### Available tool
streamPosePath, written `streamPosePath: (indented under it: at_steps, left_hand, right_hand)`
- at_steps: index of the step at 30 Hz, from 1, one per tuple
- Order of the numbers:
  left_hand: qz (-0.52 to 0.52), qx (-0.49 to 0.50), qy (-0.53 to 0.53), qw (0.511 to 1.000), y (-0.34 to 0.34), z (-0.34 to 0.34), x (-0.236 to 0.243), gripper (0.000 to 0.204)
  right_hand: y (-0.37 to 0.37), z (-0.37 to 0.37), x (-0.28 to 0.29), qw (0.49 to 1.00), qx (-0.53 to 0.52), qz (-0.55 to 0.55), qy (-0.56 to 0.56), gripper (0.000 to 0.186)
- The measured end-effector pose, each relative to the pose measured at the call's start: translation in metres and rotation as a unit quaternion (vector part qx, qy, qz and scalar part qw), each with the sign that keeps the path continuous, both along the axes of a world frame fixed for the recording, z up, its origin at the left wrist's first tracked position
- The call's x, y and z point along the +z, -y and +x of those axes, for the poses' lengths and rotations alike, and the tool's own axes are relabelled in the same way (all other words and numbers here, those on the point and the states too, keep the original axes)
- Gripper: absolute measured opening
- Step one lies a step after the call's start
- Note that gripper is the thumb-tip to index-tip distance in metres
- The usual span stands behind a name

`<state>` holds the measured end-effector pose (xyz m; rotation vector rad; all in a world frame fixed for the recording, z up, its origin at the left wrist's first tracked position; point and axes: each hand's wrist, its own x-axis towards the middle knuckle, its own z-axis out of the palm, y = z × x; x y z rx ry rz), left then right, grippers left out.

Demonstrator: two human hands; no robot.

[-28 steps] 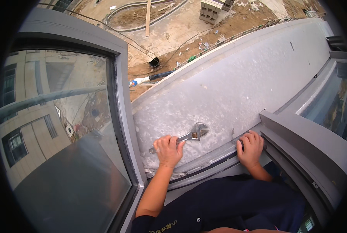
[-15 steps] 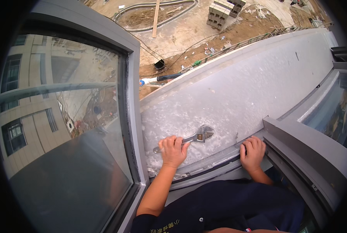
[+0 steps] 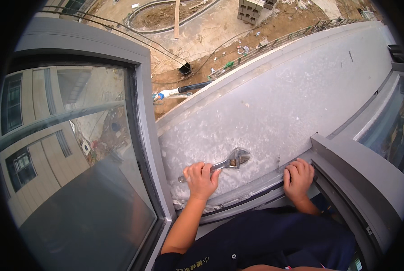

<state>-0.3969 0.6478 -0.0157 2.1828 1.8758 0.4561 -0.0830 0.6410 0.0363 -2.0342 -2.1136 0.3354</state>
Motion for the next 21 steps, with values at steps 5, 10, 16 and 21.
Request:
streamPosePath:
  at_steps: [5, 10, 16, 21]
  left_hand:
    - [-0.011, 0.001, -0.003, 1.000, 0.0004, -0.0025, 0.0007, 0.037]
    - [-0.025, 0.009, 0.006, 1.000, 0.0016, -0.0044, -0.0029, 0.034]
    - [-0.036, 0.005, 0.014, 0.999, -0.0013, -0.0053, -0.0009, 0.035]
    - [-0.039, 0.015, 0.017, 0.999, 0.0007, -0.0070, -0.0028, 0.032]
  right_hand:
    - [0.0000, 0.0012, -0.0022, 1.000, 0.003, -0.004, -0.008, 0.010]
    - [-0.0020, 0.0003, -0.0003, 1.000, 0.009, -0.017, 0.000, 0.008]
    - [-0.0024, -0.0012, -0.0040, 0.998, 0.025, -0.044, 0.030, 0.012]
    - [-0.0055, -0.0041, -0.0023, 0.995, 0.035, -0.077, 0.048, 0.014]
